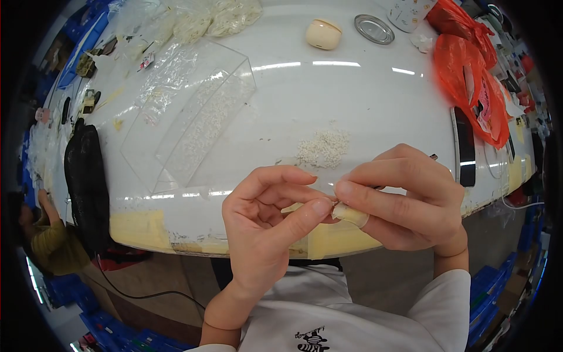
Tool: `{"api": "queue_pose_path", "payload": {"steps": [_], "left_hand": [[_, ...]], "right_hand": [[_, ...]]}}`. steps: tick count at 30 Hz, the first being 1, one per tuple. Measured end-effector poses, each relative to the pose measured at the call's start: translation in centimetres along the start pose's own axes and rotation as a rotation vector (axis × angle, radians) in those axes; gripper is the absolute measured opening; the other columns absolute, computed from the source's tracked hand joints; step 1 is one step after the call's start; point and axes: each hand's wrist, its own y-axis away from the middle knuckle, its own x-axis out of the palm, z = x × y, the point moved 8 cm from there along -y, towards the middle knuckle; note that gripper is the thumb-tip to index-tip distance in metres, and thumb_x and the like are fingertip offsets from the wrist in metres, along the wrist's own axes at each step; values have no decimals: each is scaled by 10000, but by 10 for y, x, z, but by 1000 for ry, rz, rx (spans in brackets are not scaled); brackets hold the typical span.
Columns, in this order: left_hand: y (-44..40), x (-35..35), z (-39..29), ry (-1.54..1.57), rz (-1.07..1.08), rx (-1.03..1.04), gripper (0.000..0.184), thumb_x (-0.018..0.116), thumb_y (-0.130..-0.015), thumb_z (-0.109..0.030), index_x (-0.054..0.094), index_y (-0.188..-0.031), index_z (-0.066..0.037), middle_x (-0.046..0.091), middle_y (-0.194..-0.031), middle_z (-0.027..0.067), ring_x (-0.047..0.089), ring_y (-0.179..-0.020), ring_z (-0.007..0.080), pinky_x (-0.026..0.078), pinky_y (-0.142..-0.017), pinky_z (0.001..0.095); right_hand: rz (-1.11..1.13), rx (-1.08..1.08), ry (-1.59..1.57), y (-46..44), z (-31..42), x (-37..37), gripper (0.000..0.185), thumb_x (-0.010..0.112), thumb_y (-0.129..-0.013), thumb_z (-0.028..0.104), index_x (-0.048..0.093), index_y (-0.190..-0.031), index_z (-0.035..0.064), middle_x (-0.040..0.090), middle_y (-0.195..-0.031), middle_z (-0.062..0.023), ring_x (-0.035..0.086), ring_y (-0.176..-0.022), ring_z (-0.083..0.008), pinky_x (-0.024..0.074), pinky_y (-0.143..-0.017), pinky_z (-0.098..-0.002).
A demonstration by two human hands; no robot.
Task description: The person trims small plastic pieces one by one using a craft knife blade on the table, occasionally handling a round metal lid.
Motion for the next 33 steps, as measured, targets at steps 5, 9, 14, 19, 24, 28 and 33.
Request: {"api": "queue_pose_path", "payload": {"steps": [5, 9, 14, 19, 24, 28, 33], "left_hand": [[1, 1, 2, 50, -18, 13, 257, 663, -785, 86, 561, -1019, 55, 679, -828, 155, 673, -774, 178, 577, -726, 293], [2, 1, 4, 63, -33, 2, 237, 659, -792, 77, 567, -1010, 56, 676, -827, 150, 671, -776, 170, 589, -715, 305], [2, 4, 9, 3, -55, -87, 209, 603, -858, 33, 584, -1063, 71, 667, -884, 140, 660, -824, 172, 579, -787, 331], [-1, 8, 15, 85, 62, -120, 210, 496, -938, -27, 578, -1101, 78, 621, -921, 129, 628, -906, 182, 557, -876, 386], [-2, 4, 17, 120, 107, -156, 172, 482, -949, -43, 591, -1024, 65, 612, -906, 134, 627, -908, 204, 556, -887, 420], [-1, 4, 17, 147, 110, -169, 151, 496, -946, -52, 587, -999, 57, 618, -888, 132, 635, -903, 211, 560, -878, 425], [-1, 3, 18, 159, 125, -174, 142, 514, -941, -55, 587, -1001, 52, 628, -891, 126, 643, -891, 212, 568, -862, 422]], "right_hand": [[-4, -16, 61, 1, 4, 0, 390, 699, -551, 36, 702, -941, 8, 653, -886, -108, 594, -648, -202, 493, -541, -280], [5, -41, 77, 3, 4, 0, 391, 707, -553, 42, 700, -942, 5, 653, -880, -108, 591, -636, -204, 492, -533, -277], [-7, -22, 30, 1, 1, -2, 357, 717, -588, 37, 696, -943, -2, 649, -864, -116, 588, -629, -193, 476, -523, -265], [-39, 24, 0, -5, -4, -18, 319, 714, -624, 20, 690, -939, -17, 641, -834, -136, 574, -618, -178, 443, -529, -257], [-58, 81, -33, -4, -11, -16, 313, 715, -618, 14, 692, -928, -27, 637, -818, -142, 568, -615, -176, 431, -537, -259], [-74, 96, -82, -3, -14, -14, 306, 709, -619, 9, 696, -923, -27, 637, -812, -142, 570, -615, -175, 429, -535, -257], [-68, 113, -116, -2, -16, -12, 309, 708, -620, 10, 698, -927, -25, 636, -809, -142, 574, -621, -175, 433, -536, -258]]}}
